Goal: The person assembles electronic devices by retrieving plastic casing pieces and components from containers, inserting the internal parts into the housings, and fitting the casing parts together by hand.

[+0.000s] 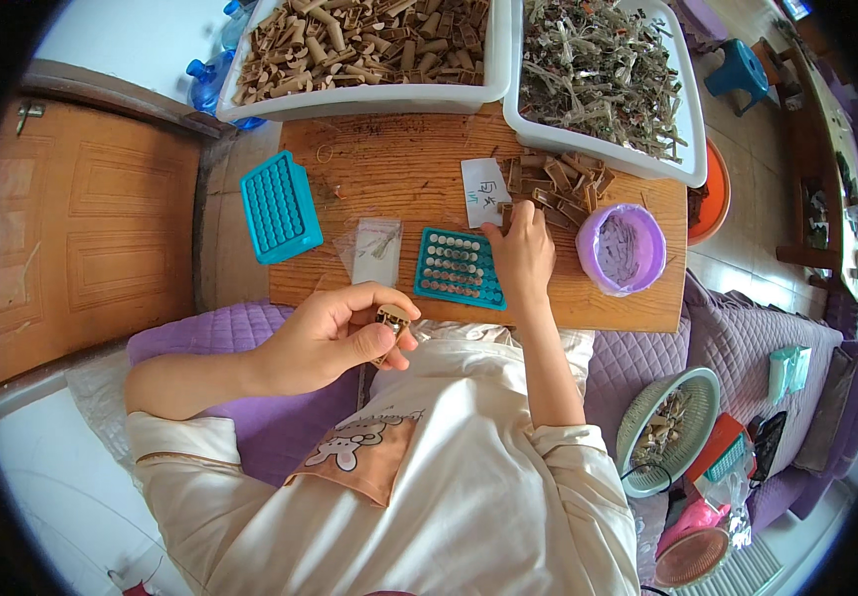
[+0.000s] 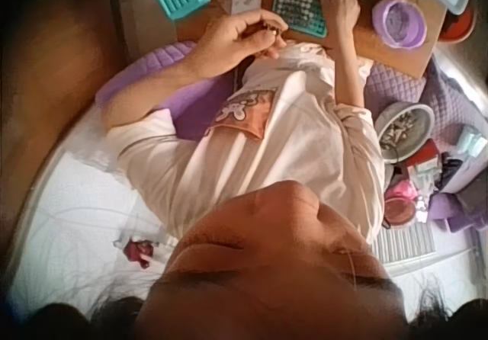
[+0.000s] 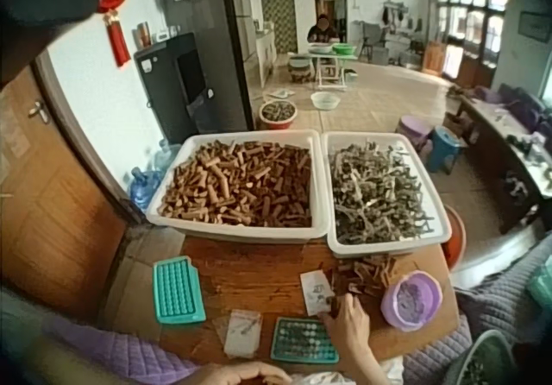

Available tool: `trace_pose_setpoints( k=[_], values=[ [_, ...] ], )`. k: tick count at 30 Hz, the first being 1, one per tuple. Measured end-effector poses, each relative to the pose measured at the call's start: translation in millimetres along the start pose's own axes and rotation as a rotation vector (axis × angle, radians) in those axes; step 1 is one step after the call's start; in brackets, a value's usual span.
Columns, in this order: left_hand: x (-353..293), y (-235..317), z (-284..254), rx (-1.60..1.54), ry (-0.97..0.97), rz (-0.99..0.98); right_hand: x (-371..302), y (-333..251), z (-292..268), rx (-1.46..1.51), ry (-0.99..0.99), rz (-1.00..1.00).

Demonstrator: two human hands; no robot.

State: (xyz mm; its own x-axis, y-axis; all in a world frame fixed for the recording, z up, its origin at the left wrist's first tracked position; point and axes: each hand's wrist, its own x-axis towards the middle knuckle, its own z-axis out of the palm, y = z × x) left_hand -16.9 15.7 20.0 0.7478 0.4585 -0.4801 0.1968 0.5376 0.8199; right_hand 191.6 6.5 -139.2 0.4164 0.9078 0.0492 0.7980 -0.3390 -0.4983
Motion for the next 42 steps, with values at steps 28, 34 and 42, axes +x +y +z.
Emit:
trace_pose_setpoints(
  k=[28,34,42],
  values=[
    [6.8,4.4,-7.9,-0.173,0.238,0.341,-55.2,-103.1,-76.0,0.926,0.162,-0.497],
    [6.6,3.1,-15.0,0.145,0.3,0.46,-52.3,-104.4,-93.9,0.84,-0.075,-0.295],
    [7.2,3.3,-8.5,0.065,0.269,0.578,-58.1,-100.3,-81.0,1.33,-0.168,-0.178]
  ],
)
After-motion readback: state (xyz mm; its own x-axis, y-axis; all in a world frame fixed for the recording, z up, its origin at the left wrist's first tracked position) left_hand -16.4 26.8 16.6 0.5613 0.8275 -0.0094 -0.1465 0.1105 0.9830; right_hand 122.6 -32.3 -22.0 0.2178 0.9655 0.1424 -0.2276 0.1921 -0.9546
